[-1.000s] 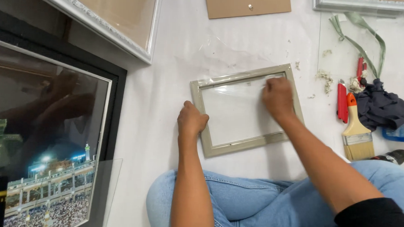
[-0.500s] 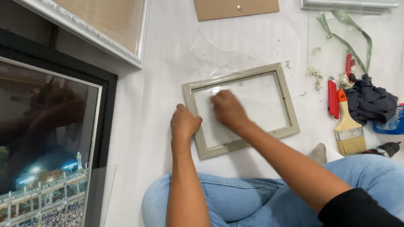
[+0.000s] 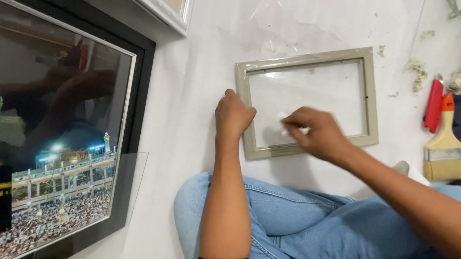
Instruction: Assembling a picture frame by inserting glass and a backing board
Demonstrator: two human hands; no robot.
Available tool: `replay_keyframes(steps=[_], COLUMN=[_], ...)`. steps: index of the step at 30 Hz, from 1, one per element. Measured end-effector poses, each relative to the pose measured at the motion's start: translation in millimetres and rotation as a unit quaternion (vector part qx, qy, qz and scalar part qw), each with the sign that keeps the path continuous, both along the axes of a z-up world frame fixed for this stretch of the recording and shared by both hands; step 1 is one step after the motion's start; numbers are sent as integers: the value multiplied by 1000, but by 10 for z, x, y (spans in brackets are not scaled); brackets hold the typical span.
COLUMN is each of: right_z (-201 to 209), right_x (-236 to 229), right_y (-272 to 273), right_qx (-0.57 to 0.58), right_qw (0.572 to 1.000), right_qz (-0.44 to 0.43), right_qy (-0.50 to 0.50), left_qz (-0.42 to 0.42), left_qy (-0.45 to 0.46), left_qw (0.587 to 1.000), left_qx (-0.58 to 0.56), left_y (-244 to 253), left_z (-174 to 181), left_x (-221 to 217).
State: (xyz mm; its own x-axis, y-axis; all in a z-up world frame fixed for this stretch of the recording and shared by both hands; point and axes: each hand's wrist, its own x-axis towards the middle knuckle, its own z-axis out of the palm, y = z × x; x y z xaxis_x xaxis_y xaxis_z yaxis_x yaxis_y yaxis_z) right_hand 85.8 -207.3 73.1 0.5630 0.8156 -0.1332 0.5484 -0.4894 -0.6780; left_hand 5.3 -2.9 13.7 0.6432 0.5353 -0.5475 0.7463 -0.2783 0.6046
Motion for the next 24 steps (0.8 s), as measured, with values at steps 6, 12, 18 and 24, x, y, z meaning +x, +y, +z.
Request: replay_keyframes(steps=[6,12,18,24], right_z=[542,291,-279,-473], right_x=[803,982,788,83], right_y=[-500,-409,-215,-99], right_qx=[-44,34,-49,4], right_qw=[982,931,986,999], right_qz=[-168,-293,-155,30], right_qy=[78,214,-35,-17], left_qz=[17,23,12,-21], left_qy=[74,97,110,64], left_qw=[997,994,993,998], left_qx=[10,33,32,12], left_y=[19,41,81,110], left_z=[216,249,243,237], left_x=[73,113,99,66])
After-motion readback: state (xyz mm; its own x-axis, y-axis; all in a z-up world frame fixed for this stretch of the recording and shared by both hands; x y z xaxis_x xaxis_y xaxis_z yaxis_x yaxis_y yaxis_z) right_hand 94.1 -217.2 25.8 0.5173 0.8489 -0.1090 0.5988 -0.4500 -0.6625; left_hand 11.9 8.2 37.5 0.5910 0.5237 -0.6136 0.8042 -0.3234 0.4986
